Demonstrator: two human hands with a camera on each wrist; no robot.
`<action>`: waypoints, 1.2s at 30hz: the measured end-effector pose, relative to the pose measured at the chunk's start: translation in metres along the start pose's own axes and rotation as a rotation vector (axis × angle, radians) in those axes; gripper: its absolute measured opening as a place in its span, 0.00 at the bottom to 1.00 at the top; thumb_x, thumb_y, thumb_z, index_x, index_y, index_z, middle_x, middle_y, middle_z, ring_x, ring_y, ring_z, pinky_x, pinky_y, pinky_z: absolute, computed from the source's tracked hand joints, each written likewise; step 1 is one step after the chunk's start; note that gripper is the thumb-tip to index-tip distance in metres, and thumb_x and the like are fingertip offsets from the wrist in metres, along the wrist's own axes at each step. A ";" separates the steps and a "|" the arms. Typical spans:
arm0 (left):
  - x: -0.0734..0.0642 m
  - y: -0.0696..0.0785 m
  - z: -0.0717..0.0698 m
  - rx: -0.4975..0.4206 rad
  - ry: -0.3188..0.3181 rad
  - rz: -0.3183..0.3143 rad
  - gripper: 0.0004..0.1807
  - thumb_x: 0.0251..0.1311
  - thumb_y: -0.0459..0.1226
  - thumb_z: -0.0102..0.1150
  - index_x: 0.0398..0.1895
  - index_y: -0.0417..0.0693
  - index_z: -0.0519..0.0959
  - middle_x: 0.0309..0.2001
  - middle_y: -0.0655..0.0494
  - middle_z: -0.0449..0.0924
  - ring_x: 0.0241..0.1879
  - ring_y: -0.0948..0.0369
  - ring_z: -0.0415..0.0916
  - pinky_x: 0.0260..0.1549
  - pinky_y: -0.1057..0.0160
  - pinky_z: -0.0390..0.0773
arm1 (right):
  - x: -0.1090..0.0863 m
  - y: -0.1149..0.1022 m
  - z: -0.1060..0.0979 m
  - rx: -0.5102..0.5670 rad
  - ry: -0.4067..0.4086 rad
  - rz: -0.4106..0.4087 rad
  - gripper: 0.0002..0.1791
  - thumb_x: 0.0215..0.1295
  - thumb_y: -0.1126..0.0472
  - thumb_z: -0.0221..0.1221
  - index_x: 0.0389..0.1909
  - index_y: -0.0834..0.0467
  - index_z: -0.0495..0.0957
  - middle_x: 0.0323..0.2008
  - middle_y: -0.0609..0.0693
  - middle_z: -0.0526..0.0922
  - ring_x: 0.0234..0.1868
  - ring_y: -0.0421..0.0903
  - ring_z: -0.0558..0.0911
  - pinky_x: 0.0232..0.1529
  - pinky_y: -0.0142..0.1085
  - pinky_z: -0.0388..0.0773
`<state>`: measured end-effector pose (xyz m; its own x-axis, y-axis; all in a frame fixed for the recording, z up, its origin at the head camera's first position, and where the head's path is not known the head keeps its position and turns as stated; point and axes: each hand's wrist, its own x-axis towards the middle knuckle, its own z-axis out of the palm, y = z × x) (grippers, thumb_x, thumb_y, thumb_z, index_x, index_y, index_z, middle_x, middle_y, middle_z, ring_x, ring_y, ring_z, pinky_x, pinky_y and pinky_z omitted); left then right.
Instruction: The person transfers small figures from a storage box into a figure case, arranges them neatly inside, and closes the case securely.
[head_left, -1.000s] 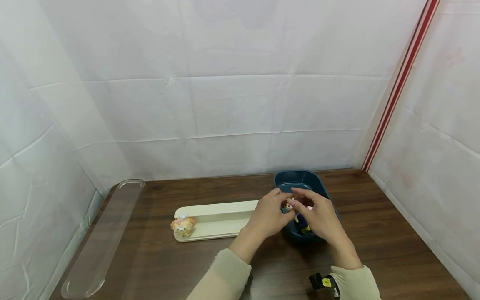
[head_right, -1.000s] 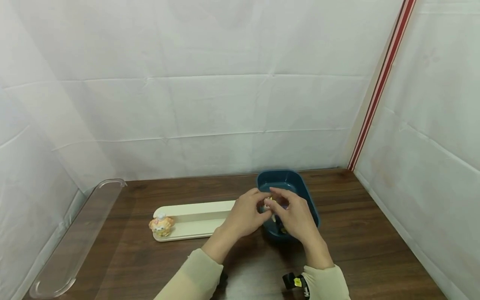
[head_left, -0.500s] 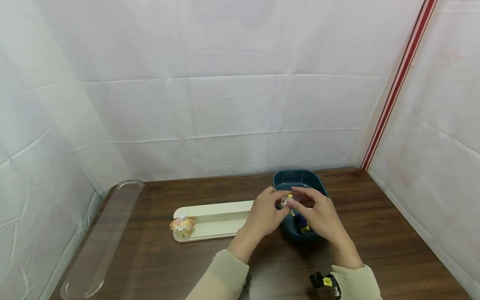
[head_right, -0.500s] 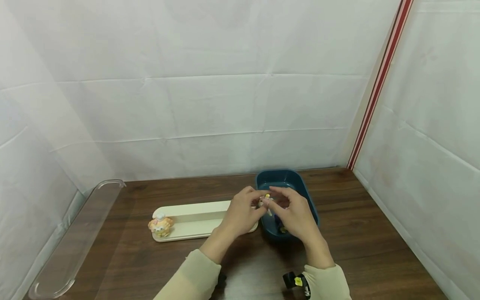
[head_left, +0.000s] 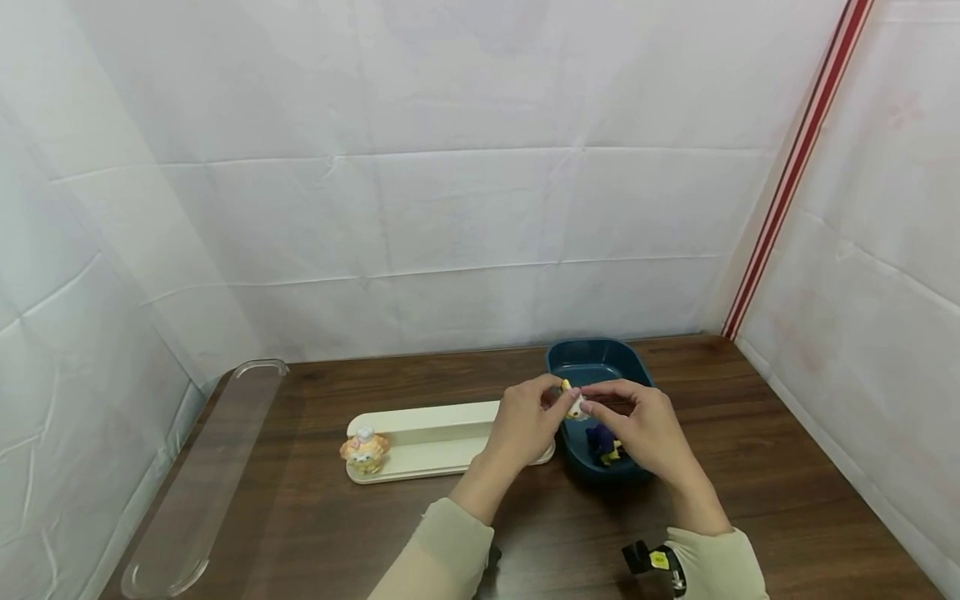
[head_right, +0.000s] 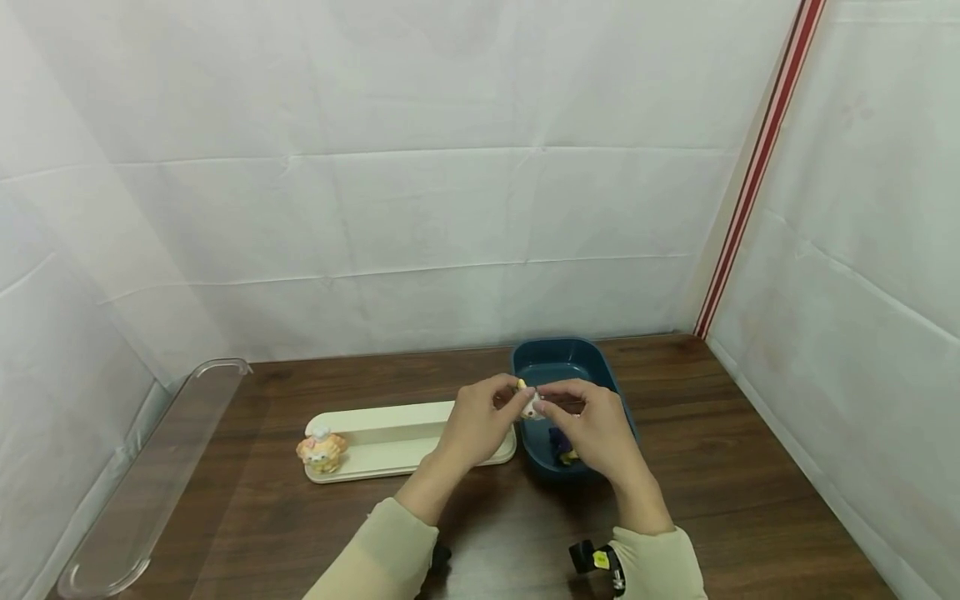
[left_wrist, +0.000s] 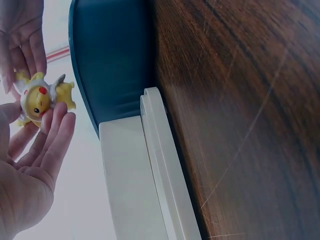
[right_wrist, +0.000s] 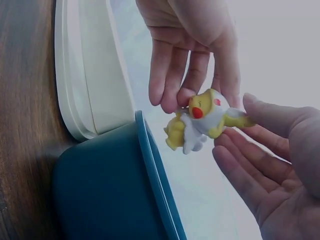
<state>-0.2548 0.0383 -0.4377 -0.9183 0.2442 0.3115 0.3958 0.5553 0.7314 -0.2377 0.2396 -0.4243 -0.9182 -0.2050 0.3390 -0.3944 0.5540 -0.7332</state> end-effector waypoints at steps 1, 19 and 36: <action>0.000 0.000 0.000 -0.006 0.001 -0.008 0.22 0.76 0.55 0.53 0.55 0.52 0.84 0.39 0.57 0.87 0.39 0.64 0.83 0.39 0.65 0.84 | 0.000 0.000 0.000 -0.006 0.010 0.003 0.10 0.72 0.53 0.65 0.48 0.50 0.88 0.45 0.48 0.90 0.41 0.40 0.88 0.42 0.28 0.85; -0.004 0.006 -0.008 -0.155 -0.013 -0.080 0.18 0.75 0.53 0.55 0.44 0.49 0.81 0.25 0.63 0.83 0.21 0.69 0.81 0.29 0.70 0.81 | 0.002 -0.006 0.006 -0.011 0.071 0.049 0.12 0.76 0.51 0.60 0.49 0.52 0.87 0.42 0.48 0.88 0.40 0.44 0.82 0.41 0.30 0.83; -0.008 0.007 -0.016 -0.228 -0.033 -0.124 0.17 0.75 0.51 0.57 0.41 0.47 0.80 0.25 0.59 0.84 0.19 0.70 0.81 0.22 0.71 0.83 | 0.002 -0.011 0.015 0.035 0.081 0.070 0.15 0.75 0.47 0.61 0.52 0.51 0.87 0.39 0.48 0.88 0.38 0.43 0.83 0.33 0.33 0.79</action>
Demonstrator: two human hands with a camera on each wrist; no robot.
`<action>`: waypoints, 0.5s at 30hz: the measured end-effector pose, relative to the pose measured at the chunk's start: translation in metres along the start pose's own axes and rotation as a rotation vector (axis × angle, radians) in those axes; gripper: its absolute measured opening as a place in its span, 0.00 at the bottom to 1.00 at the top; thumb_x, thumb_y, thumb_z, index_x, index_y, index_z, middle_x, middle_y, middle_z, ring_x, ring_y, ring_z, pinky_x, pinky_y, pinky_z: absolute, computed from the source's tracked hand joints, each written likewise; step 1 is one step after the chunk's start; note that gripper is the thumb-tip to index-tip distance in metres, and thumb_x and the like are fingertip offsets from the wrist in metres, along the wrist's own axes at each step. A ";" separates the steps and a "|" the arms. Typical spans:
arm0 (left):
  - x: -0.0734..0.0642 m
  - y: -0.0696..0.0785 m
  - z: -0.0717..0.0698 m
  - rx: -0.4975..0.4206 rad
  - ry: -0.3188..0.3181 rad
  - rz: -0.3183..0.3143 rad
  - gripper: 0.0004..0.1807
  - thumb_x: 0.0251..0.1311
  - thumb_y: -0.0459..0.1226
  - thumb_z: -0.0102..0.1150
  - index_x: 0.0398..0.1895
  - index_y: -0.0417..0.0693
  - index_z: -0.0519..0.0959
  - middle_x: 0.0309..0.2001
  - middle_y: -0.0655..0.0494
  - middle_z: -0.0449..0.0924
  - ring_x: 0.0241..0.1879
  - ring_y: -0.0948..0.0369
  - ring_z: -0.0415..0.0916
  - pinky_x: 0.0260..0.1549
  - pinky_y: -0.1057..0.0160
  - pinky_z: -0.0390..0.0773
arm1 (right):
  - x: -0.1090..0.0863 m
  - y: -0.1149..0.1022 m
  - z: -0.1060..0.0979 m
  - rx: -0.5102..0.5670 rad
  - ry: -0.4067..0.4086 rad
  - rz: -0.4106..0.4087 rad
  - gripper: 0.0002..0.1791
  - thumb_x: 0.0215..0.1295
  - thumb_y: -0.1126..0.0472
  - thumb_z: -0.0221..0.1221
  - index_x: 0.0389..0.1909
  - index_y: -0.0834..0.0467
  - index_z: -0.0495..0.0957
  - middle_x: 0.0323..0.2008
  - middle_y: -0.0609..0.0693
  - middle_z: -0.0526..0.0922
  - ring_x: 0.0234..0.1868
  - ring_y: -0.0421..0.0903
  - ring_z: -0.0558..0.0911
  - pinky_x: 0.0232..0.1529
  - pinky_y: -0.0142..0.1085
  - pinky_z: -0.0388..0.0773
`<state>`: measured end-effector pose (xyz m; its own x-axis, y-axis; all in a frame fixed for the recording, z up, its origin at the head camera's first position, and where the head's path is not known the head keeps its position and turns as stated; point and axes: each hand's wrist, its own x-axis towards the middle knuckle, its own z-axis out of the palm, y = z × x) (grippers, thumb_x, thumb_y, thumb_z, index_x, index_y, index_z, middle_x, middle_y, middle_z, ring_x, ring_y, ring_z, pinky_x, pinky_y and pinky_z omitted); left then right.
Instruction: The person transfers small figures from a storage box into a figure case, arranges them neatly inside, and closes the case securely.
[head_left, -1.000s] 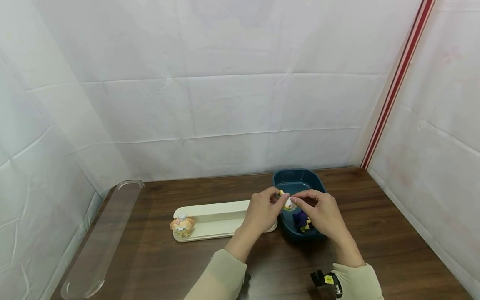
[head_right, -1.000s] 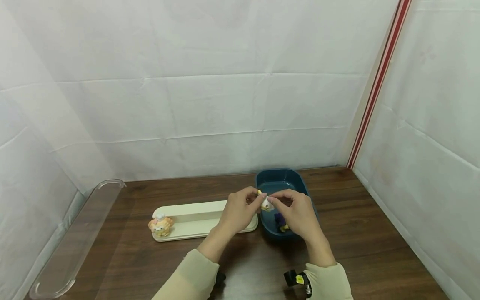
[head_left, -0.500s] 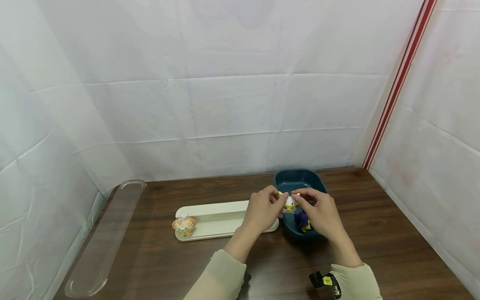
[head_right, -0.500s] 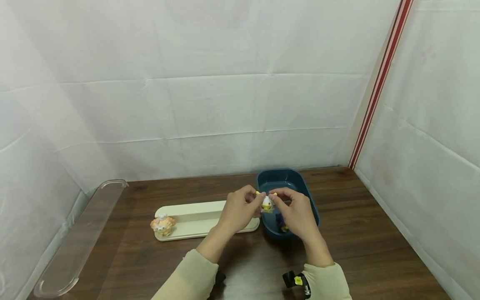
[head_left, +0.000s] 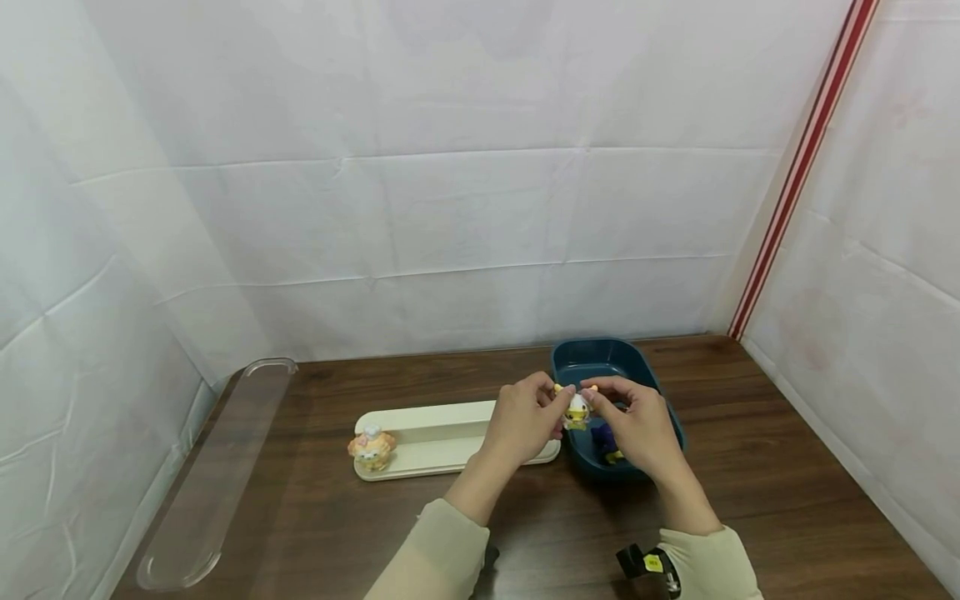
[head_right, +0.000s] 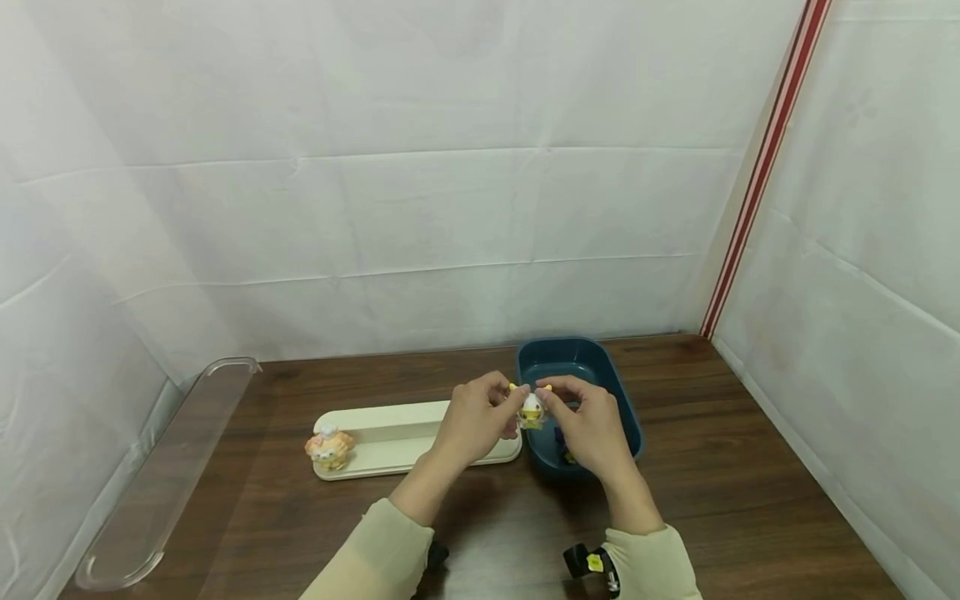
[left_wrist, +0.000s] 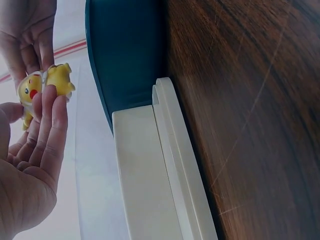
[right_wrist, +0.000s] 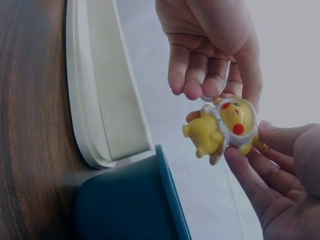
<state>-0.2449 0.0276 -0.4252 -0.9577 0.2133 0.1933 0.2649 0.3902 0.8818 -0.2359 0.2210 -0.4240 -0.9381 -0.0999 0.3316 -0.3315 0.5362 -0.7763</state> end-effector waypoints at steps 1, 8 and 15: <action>-0.001 0.000 -0.001 0.007 0.001 -0.001 0.17 0.75 0.52 0.57 0.41 0.47 0.80 0.24 0.59 0.84 0.19 0.70 0.81 0.23 0.71 0.83 | 0.000 -0.001 0.001 -0.002 0.000 0.003 0.16 0.75 0.47 0.61 0.52 0.51 0.87 0.39 0.48 0.88 0.38 0.43 0.83 0.33 0.33 0.80; -0.007 -0.002 -0.007 0.051 0.009 -0.003 0.18 0.75 0.53 0.56 0.40 0.48 0.80 0.21 0.61 0.82 0.20 0.62 0.85 0.24 0.70 0.81 | -0.002 -0.006 0.009 -0.027 0.007 0.018 0.15 0.74 0.46 0.61 0.53 0.49 0.86 0.41 0.47 0.89 0.41 0.43 0.85 0.37 0.33 0.82; -0.012 -0.004 -0.014 0.091 0.016 0.009 0.17 0.75 0.52 0.56 0.36 0.49 0.79 0.18 0.63 0.80 0.18 0.66 0.82 0.19 0.67 0.77 | -0.004 -0.009 0.019 -0.018 0.025 0.046 0.16 0.73 0.48 0.63 0.53 0.52 0.87 0.40 0.48 0.89 0.38 0.42 0.86 0.35 0.32 0.81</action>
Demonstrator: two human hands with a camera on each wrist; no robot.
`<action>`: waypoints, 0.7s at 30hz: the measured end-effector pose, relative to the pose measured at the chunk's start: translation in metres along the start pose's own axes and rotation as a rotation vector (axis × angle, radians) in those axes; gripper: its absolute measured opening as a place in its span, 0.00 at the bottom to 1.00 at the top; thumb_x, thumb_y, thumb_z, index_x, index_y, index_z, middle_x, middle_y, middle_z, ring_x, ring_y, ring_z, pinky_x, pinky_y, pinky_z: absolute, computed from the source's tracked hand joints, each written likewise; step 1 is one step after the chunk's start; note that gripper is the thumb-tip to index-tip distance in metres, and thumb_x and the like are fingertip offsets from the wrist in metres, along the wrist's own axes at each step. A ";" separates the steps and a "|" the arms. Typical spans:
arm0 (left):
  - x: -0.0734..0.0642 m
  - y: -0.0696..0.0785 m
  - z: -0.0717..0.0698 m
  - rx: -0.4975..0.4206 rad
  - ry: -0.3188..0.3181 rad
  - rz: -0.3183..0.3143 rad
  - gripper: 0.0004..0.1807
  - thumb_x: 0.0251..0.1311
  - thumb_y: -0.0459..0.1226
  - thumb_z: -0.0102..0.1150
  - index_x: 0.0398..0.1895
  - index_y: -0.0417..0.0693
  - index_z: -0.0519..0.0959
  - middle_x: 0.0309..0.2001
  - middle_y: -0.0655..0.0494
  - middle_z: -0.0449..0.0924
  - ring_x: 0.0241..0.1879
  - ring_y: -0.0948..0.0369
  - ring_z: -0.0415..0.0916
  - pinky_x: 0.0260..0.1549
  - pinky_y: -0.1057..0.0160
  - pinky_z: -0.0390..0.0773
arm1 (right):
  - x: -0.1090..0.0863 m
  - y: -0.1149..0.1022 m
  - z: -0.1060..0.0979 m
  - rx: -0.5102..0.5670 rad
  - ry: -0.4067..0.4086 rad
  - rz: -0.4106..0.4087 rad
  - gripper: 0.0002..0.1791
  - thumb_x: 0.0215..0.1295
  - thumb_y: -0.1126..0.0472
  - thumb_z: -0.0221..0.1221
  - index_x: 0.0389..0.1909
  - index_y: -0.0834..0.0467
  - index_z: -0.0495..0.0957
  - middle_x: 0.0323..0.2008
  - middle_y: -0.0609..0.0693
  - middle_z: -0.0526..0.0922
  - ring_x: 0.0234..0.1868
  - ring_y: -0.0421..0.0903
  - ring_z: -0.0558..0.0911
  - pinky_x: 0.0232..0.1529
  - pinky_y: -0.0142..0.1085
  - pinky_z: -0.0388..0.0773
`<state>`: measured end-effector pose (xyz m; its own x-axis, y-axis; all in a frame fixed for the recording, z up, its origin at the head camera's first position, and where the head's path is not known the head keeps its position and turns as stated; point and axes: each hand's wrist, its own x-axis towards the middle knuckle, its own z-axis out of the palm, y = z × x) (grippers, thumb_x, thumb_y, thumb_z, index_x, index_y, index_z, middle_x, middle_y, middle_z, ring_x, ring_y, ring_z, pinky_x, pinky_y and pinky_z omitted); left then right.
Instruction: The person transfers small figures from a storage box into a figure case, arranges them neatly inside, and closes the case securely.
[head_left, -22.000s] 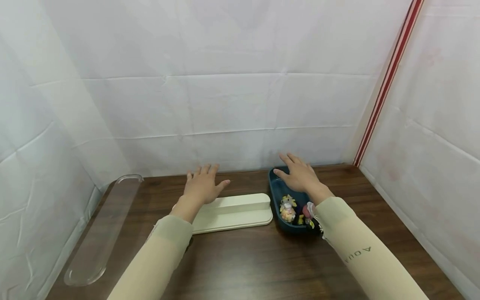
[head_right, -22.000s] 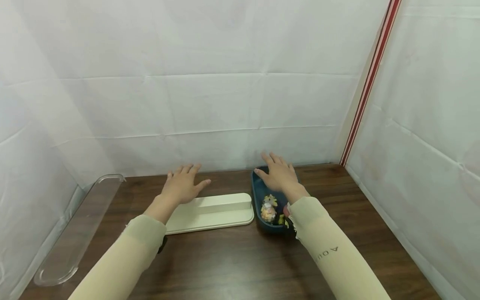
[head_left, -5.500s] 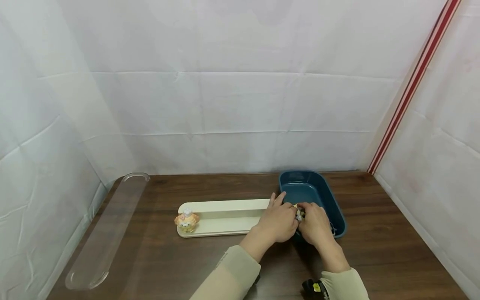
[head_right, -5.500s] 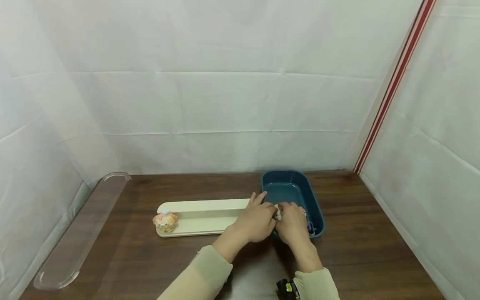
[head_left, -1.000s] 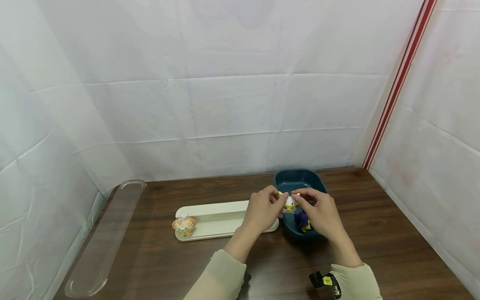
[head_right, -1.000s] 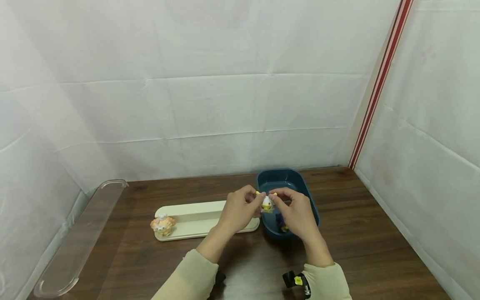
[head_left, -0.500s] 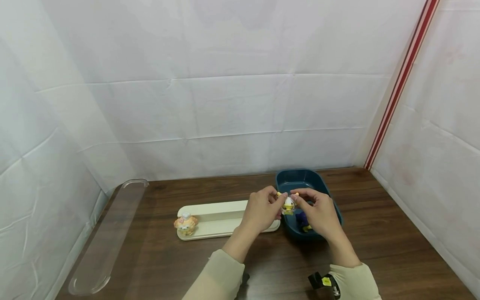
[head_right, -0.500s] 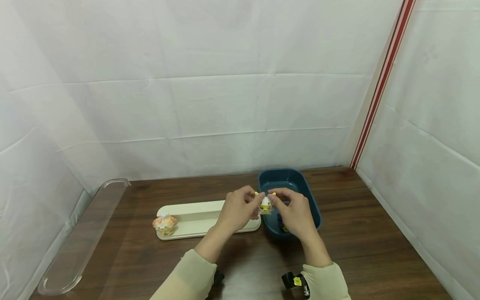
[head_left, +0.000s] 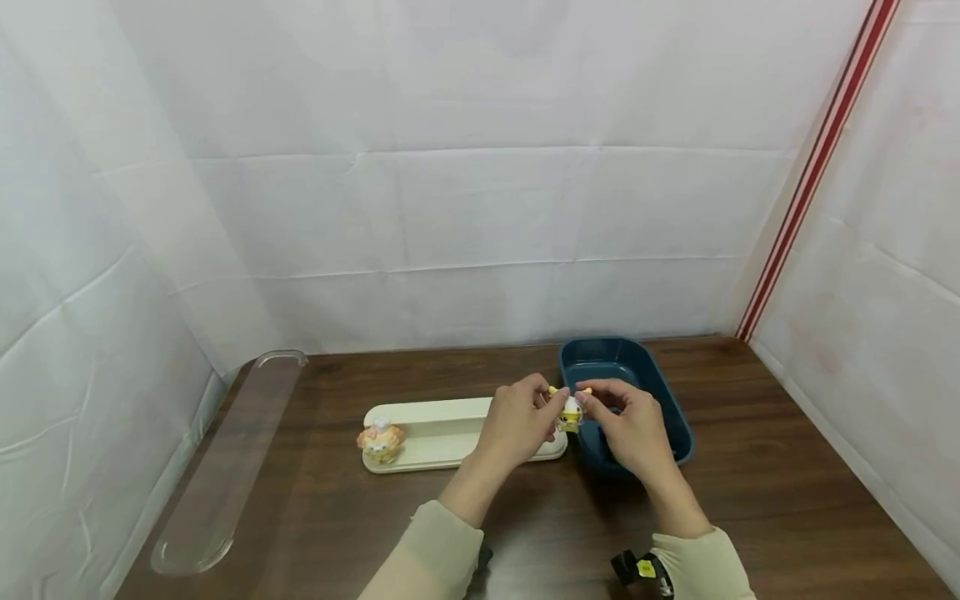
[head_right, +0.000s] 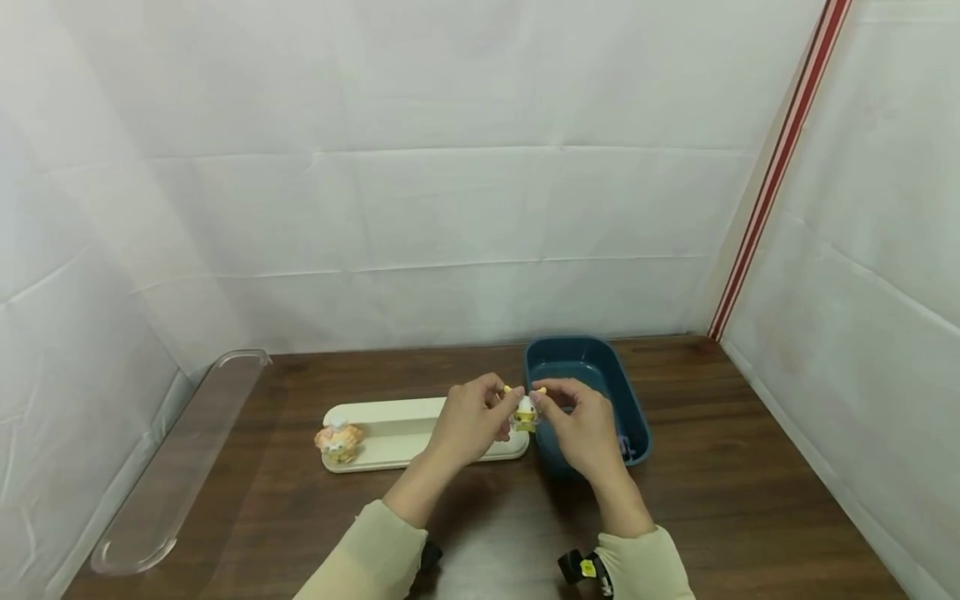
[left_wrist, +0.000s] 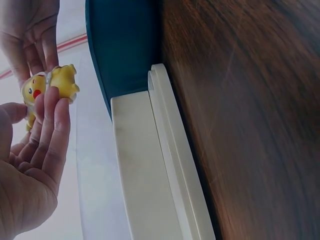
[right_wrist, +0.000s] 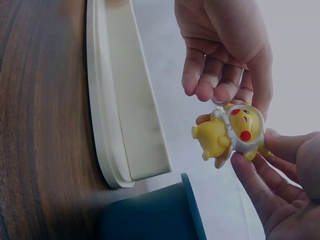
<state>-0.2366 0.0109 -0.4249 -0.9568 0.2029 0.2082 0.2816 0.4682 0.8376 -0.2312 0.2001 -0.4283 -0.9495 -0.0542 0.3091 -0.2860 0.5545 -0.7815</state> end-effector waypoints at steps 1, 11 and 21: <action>-0.001 0.000 -0.001 0.006 0.000 -0.001 0.17 0.75 0.52 0.56 0.36 0.49 0.79 0.18 0.63 0.80 0.18 0.66 0.82 0.18 0.66 0.76 | 0.000 -0.001 0.001 -0.001 0.002 0.003 0.15 0.73 0.49 0.63 0.52 0.52 0.87 0.40 0.48 0.89 0.38 0.41 0.86 0.36 0.31 0.82; -0.009 -0.002 -0.009 0.062 -0.012 -0.024 0.17 0.76 0.51 0.55 0.37 0.48 0.79 0.17 0.63 0.79 0.17 0.68 0.77 0.16 0.65 0.72 | -0.002 -0.001 0.012 -0.009 0.001 0.005 0.13 0.72 0.51 0.64 0.49 0.53 0.88 0.42 0.49 0.89 0.40 0.41 0.86 0.41 0.29 0.83; -0.016 -0.007 -0.021 0.096 -0.031 -0.016 0.18 0.79 0.50 0.51 0.39 0.48 0.80 0.19 0.62 0.79 0.18 0.68 0.77 0.19 0.66 0.73 | -0.002 -0.006 0.022 -0.009 -0.012 -0.022 0.11 0.71 0.52 0.66 0.47 0.54 0.88 0.40 0.49 0.89 0.39 0.41 0.86 0.39 0.31 0.82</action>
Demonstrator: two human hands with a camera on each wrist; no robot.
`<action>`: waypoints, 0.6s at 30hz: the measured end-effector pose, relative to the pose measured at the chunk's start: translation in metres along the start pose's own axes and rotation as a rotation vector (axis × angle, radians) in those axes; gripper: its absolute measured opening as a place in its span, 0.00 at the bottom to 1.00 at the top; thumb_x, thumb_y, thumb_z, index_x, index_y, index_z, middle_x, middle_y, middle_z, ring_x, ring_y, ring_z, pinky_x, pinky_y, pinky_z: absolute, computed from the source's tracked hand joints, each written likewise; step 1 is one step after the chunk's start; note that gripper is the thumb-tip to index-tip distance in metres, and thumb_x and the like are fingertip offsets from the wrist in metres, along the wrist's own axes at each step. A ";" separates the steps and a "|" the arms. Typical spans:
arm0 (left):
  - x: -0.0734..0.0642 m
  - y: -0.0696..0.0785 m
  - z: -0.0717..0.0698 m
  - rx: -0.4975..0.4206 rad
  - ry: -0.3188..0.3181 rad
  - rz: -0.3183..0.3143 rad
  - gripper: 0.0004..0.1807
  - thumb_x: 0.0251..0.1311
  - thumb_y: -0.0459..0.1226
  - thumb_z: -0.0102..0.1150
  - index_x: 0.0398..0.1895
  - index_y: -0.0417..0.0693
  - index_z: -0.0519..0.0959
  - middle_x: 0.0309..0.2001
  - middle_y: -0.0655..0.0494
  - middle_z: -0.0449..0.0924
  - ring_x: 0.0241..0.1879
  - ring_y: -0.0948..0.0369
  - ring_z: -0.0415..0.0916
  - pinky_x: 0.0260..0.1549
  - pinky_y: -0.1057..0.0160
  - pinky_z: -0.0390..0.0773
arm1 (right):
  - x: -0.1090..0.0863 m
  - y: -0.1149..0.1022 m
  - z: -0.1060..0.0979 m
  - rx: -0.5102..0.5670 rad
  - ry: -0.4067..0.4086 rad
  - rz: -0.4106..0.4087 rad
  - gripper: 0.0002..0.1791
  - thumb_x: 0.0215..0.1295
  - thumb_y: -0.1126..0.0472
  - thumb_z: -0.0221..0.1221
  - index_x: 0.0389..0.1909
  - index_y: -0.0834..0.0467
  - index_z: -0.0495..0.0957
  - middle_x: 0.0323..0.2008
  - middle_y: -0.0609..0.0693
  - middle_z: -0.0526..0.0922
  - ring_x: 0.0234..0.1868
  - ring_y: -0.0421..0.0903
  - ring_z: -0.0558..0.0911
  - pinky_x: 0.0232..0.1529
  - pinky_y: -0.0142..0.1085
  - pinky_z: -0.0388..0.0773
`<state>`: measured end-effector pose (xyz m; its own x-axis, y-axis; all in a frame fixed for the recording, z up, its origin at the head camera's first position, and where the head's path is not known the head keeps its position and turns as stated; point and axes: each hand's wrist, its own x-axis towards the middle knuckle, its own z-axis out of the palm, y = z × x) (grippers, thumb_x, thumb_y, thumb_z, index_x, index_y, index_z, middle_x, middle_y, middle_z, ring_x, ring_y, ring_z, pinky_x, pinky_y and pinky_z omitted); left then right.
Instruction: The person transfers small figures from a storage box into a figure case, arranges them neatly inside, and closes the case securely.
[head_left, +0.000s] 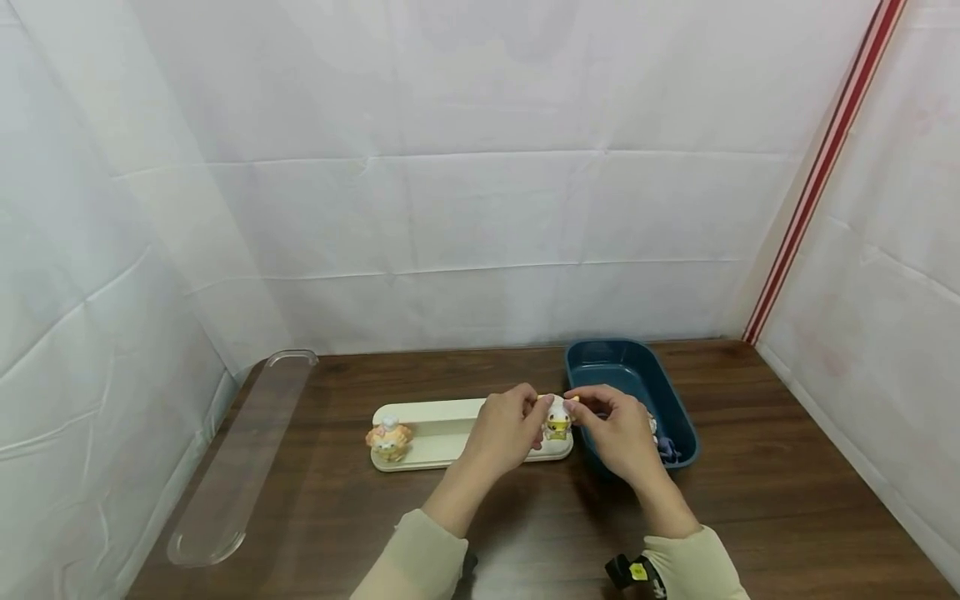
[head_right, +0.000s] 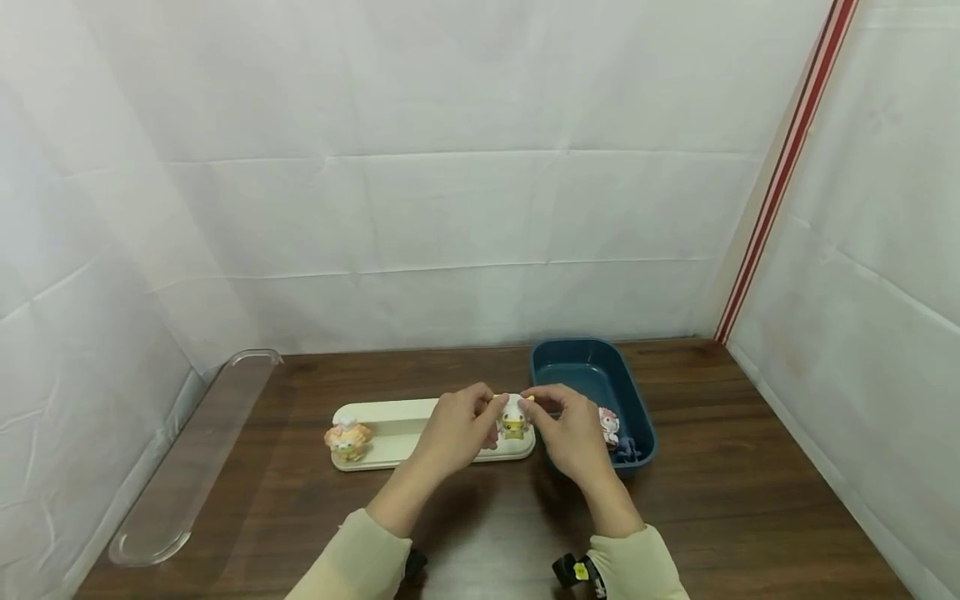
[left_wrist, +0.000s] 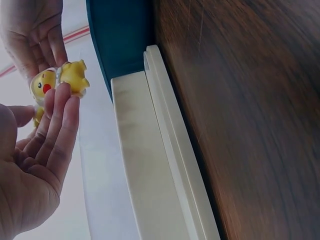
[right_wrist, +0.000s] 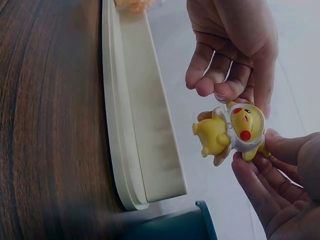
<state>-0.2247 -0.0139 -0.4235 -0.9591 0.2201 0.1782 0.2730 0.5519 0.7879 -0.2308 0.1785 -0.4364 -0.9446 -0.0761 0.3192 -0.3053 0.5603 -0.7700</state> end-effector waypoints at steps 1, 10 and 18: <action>-0.001 -0.001 -0.001 0.005 0.001 0.002 0.17 0.79 0.50 0.50 0.39 0.48 0.80 0.19 0.62 0.80 0.18 0.67 0.77 0.19 0.66 0.73 | 0.000 -0.001 0.001 -0.005 -0.003 -0.003 0.10 0.71 0.53 0.66 0.47 0.54 0.88 0.40 0.48 0.89 0.39 0.42 0.86 0.40 0.31 0.82; -0.009 -0.008 -0.008 0.060 -0.006 -0.013 0.17 0.80 0.48 0.49 0.35 0.48 0.78 0.19 0.59 0.81 0.17 0.66 0.74 0.19 0.66 0.72 | -0.001 -0.005 0.015 -0.052 -0.026 0.015 0.07 0.69 0.57 0.68 0.45 0.51 0.88 0.39 0.49 0.89 0.41 0.45 0.83 0.41 0.36 0.80; -0.017 -0.016 -0.013 0.098 0.011 -0.021 0.17 0.80 0.48 0.50 0.36 0.48 0.78 0.18 0.63 0.79 0.17 0.67 0.74 0.19 0.66 0.72 | -0.004 -0.008 0.027 -0.022 -0.038 0.035 0.06 0.68 0.56 0.68 0.43 0.51 0.89 0.35 0.48 0.88 0.35 0.44 0.80 0.34 0.32 0.78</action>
<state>-0.2142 -0.0372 -0.4312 -0.9652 0.1990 0.1698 0.2588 0.6326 0.7300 -0.2276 0.1520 -0.4462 -0.9587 -0.0872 0.2709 -0.2698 0.5811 -0.7678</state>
